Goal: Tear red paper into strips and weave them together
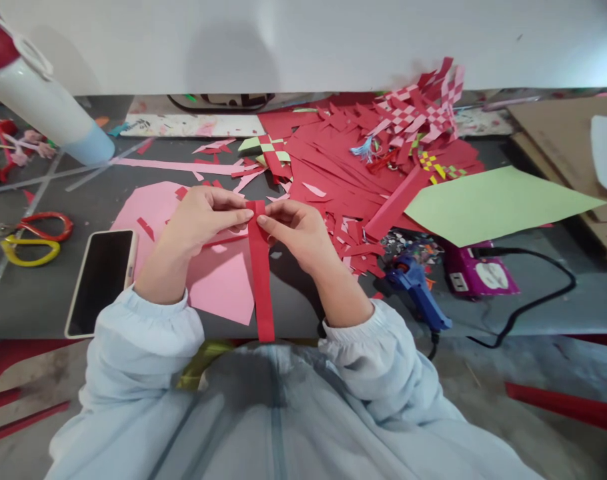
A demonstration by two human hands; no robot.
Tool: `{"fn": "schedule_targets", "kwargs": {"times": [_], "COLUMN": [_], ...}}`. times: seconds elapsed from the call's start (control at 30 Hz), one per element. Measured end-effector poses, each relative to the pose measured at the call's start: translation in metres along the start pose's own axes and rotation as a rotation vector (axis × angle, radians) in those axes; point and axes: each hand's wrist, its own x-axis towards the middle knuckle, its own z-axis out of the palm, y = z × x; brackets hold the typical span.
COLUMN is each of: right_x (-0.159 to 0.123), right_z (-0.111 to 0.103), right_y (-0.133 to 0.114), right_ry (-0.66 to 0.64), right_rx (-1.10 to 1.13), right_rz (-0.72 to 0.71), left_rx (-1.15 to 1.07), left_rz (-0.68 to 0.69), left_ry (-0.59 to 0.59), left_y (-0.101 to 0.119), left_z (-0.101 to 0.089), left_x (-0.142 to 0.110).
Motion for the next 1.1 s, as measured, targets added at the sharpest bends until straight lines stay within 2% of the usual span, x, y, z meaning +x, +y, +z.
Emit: {"fn": "schedule_targets", "kwargs": {"times": [0.1,0.3,0.53,0.83,1.1], "right_x": [0.000,-0.001,-0.001,-0.002,-0.005], "right_z": [0.001,0.002,-0.001,-0.003,0.000], "right_y": [-0.001,-0.005,-0.004,-0.005,-0.009], "right_ry": [0.016,0.021,0.001,0.019,0.061], "right_rx": [0.003,0.019,0.070,0.027,-0.011], "right_rz": [0.002,0.032,-0.126,-0.212,-0.273], "left_rx": [-0.021,0.021,0.068,0.052,-0.062], "left_rz": [-0.020,0.066,0.105,0.229,0.201], "left_ry": [-0.006,-0.053,-0.114,-0.149,-0.152], "left_y": [-0.001,-0.002,-0.001,-0.008,-0.011], "left_z": [0.001,0.002,0.004,0.002,0.007], "left_x": [0.000,0.000,-0.001,-0.002,-0.003]}}
